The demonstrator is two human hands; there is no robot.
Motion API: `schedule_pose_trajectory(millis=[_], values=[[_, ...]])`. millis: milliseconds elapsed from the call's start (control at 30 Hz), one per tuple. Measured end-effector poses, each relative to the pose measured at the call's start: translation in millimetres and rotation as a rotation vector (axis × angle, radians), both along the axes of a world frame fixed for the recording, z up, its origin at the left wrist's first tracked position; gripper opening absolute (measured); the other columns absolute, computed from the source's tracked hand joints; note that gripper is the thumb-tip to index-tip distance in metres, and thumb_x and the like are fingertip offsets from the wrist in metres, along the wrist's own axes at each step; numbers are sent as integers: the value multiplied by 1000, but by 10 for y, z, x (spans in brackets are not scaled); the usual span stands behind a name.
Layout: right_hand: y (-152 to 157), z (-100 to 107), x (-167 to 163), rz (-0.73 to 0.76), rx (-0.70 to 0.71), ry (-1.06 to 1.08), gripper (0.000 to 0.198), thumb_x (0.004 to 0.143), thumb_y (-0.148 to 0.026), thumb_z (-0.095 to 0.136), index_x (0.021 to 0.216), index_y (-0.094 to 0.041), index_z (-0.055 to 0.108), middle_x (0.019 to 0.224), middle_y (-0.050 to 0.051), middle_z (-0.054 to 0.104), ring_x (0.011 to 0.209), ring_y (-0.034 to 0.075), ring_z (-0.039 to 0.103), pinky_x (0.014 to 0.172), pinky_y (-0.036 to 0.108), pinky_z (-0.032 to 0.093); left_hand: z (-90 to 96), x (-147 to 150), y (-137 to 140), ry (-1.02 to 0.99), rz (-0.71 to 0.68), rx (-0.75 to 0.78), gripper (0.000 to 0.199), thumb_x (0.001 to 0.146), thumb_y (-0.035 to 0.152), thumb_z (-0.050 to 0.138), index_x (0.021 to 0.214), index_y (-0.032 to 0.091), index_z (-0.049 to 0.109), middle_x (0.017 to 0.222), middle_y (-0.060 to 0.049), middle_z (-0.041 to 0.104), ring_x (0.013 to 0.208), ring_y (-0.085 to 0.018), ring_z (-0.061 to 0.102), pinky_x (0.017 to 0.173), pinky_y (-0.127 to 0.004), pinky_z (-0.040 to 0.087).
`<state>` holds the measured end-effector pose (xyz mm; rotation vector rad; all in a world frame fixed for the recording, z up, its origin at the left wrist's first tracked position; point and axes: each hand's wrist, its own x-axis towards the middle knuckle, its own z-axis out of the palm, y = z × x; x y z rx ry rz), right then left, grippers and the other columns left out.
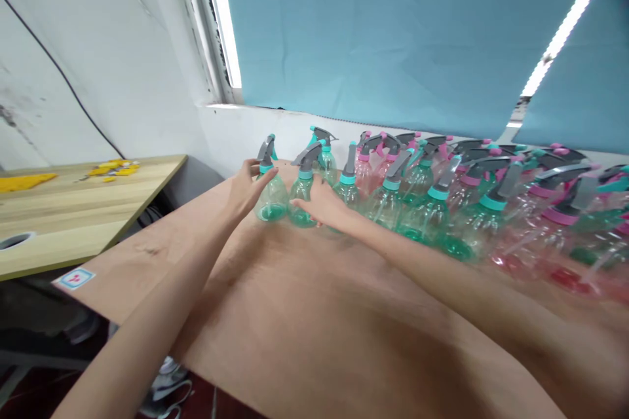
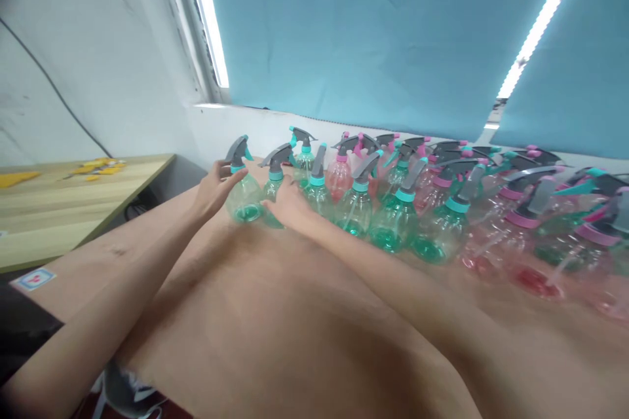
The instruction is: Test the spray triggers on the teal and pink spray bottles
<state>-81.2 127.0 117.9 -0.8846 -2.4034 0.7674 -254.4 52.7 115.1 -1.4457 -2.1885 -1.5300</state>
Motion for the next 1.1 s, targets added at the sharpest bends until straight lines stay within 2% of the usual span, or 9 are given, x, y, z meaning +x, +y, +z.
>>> schedule_pose_trajectory(millis=[167, 300, 467, 533, 600, 700, 767, 933, 1100], values=[[-91, 48, 74, 28, 54, -21, 69, 79, -46, 63, 129, -7, 37, 124, 28, 50, 110, 37, 58, 86, 47, 49, 46, 107, -337, 11, 24, -2, 50, 78, 53, 59, 113, 17, 52, 121, -16, 61, 113, -32, 57, 95, -47, 43], [-229, 56, 165, 57, 92, -29, 77, 77, -50, 64, 133, -6, 34, 128, 29, 49, 120, 42, 49, 90, 52, 45, 85, 376, -601, 53, 39, 32, 45, 80, 48, 59, 109, 15, 54, 119, -16, 59, 113, -30, 55, 95, -46, 45], [-530, 49, 474, 124, 129, -63, 77, 77, -52, 61, 134, -8, 34, 132, 26, 45, 113, 38, 54, 86, 50, 46, 134, 864, -704, 60, -144, -4, 44, 79, 43, 62, 112, 16, 54, 118, -11, 60, 109, -24, 58, 93, -39, 49], [-657, 18, 673, 148, 125, -86, 71, 77, -54, 58, 131, -12, 39, 130, 22, 46, 100, 34, 61, 80, 49, 48, 170, 1083, -689, 33, -245, -49, 49, 78, 42, 65, 119, 20, 51, 118, -8, 60, 102, -22, 61, 88, -37, 51], [-758, -33, 903, 183, 161, -87, 69, 76, -57, 57, 128, -13, 43, 127, 21, 48, 90, 31, 64, 76, 47, 50, 221, 1314, -667, -76, -373, -143, 47, 79, 40, 64, 122, 24, 51, 102, -4, 64, 92, -22, 63, 82, -37, 52], [-830, -122, 1281, 202, 292, 2, 75, 74, -57, 59, 130, -11, 39, 126, 22, 49, 106, 35, 57, 82, 49, 49, 291, 1680, -623, -158, -547, -155, 39, 82, 36, 62, 117, 23, 54, 98, -4, 64, 93, -22, 62, 84, -38, 51], [-819, -176, 1543, 202, 332, 57, 70, 73, -53, 63, 125, -10, 43, 121, 21, 54, 112, 35, 53, 88, 49, 47, 301, 1928, -575, -149, -669, -145, 31, 82, 29, 61, 113, 21, 57, 100, -4, 64, 95, -22, 62, 87, -37, 50], [-655, -259, 2207, 207, 152, 116, 58, 74, -49, 67, 118, -16, 46, 109, 13, 61, 101, 29, 59, 84, 45, 50, 191, 2517, -336, -165, -905, -56, 41, 78, 9, 49, 115, 25, 53, 109, -2, 62, 98, -19, 60, 89, -35, 50], [-400, -314, 2848, 227, 102, 144, 68, 70, -55, 71, 121, -18, 44, 120, 15, 57, 110, 33, 56, 89, 48, 47, 142, 3067, -9, -227, -1001, -140, 33, 77, 12, 48, 107, 22, 56, 76, 2, 54, 69, -14, 56, 73, -32, 53]])
